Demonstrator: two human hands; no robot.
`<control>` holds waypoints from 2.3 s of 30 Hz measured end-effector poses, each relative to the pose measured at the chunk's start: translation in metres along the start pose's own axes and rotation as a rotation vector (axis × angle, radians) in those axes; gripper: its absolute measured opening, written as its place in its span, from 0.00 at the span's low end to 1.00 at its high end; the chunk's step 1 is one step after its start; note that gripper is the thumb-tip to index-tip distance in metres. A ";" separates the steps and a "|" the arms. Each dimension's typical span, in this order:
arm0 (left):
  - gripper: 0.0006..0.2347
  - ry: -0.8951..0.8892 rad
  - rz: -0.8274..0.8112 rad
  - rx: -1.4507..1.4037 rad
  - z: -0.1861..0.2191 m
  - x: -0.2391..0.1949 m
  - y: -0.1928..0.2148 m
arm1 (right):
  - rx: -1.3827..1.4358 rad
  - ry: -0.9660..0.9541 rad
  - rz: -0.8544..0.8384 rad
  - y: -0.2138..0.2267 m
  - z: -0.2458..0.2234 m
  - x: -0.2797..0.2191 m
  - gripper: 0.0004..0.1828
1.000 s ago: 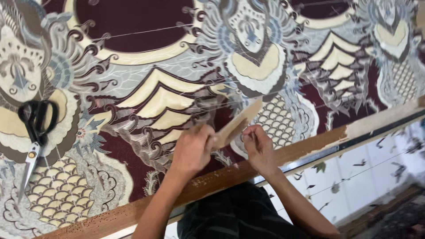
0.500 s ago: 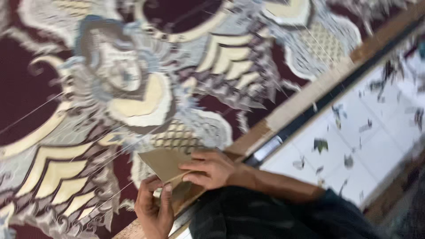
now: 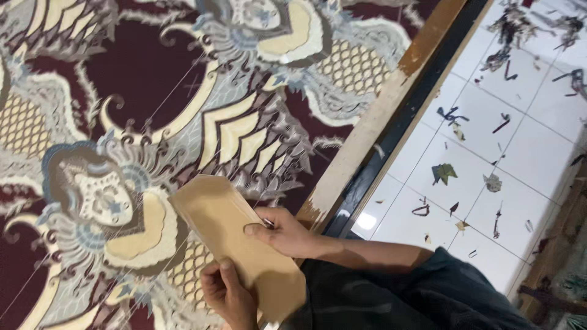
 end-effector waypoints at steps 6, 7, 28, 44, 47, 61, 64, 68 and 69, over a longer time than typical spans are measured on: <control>0.07 0.124 -0.197 0.037 -0.020 0.009 -0.077 | -0.237 0.088 0.348 0.150 -0.040 0.038 0.10; 0.08 0.088 -0.241 0.092 -0.019 0.011 -0.092 | -0.186 0.068 0.395 0.183 -0.049 0.050 0.11; 0.16 0.212 0.141 -0.116 -0.075 0.052 -0.363 | -0.605 0.141 -0.302 0.334 -0.114 0.135 0.17; 0.18 0.463 0.214 -0.057 -0.195 0.089 -0.560 | -1.177 0.321 0.943 0.912 -0.364 0.256 0.18; 0.18 0.447 0.196 -0.035 -0.182 0.121 -0.673 | -1.328 0.271 1.062 1.010 -0.417 0.299 0.21; 0.15 0.034 -0.437 0.287 -0.072 0.168 -1.090 | -0.724 -0.339 0.308 1.015 -0.393 0.312 0.15; 0.18 0.206 -0.509 0.289 -0.084 0.160 -1.100 | -0.549 0.197 0.520 1.139 -0.480 0.374 0.13; 0.14 0.267 -0.412 0.361 -0.112 0.147 -1.061 | -0.800 0.446 0.785 1.284 -0.569 0.401 0.11; 0.13 0.279 -0.345 0.393 -0.119 0.144 -1.033 | -0.817 0.470 0.799 1.294 -0.567 0.418 0.10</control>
Point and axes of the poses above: each hand's wrist, its own x-axis towards the middle knuckle, its own y-axis out of the back of the hand, z = x × y, the point moved 8 cm from there along x, towards the middle knuckle
